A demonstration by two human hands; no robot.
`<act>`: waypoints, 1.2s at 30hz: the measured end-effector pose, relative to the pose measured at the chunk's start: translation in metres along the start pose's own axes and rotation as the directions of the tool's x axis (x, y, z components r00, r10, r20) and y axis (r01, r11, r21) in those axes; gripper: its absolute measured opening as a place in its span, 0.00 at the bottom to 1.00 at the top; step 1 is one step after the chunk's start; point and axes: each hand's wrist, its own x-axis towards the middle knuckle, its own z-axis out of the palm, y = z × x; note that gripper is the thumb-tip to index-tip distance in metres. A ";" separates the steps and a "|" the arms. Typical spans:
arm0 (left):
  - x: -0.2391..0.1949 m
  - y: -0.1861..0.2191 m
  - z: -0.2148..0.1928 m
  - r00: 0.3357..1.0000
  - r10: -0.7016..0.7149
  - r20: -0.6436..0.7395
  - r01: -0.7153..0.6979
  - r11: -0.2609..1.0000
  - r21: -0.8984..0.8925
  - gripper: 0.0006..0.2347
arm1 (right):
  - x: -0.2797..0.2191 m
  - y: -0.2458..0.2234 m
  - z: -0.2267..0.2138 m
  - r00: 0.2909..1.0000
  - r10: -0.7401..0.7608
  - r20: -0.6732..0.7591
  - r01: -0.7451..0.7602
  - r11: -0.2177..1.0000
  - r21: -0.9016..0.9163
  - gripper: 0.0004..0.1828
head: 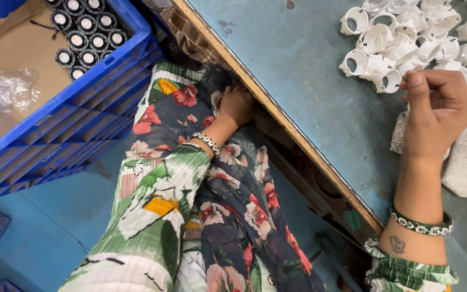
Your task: The person repeatedly picks up small white plastic components from a pile on the table, snaps them together by hand, and places the assembled units into a blue crate. The person handles the parts one at a time throughout the clip.
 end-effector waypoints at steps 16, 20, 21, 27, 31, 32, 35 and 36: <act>0.039 0.009 0.037 0.954 0.098 0.282 -0.165 0.961 0.224 0.17 | 0.005 -0.007 0.005 1.000 0.029 -0.009 -0.028 0.999 0.020 0.09; 0.057 0.007 0.056 0.983 0.088 0.162 -0.106 0.989 0.105 0.20 | 0.005 -0.010 0.007 0.999 0.035 -0.010 -0.034 0.999 0.021 0.09; 0.058 0.006 0.060 0.990 0.134 0.040 -0.139 0.977 0.164 0.22 | 0.005 -0.011 0.008 0.999 0.039 -0.014 -0.038 0.999 0.020 0.09; 0.048 0.001 0.050 0.921 0.275 -0.276 -0.236 0.958 0.164 0.20 | 0.005 -0.006 0.005 0.997 0.039 -0.059 -0.043 0.996 -0.072 0.10; 0.013 -0.009 0.022 0.995 0.068 -0.076 -0.065 0.997 0.034 0.17 | 0.002 0.004 -0.001 0.998 -0.011 -0.063 0.003 0.991 -0.130 0.06; 0.003 -0.013 0.017 1.000 0.017 -0.021 -0.017 1.000 0.010 0.17 | 0.001 0.006 -0.002 0.998 -0.033 -0.049 0.025 0.988 -0.154 0.05; -0.014 -0.033 0.006 0.977 -0.089 -0.192 0.062 0.988 -0.143 0.22 | 0.001 0.010 -0.004 0.999 -0.011 -0.038 0.004 0.984 -0.181 0.04; -0.018 -0.042 0.006 0.966 -0.138 -0.217 0.086 0.969 -0.231 0.22 | 0.000 0.009 -0.003 0.999 0.011 -0.038 -0.018 0.984 -0.179 0.04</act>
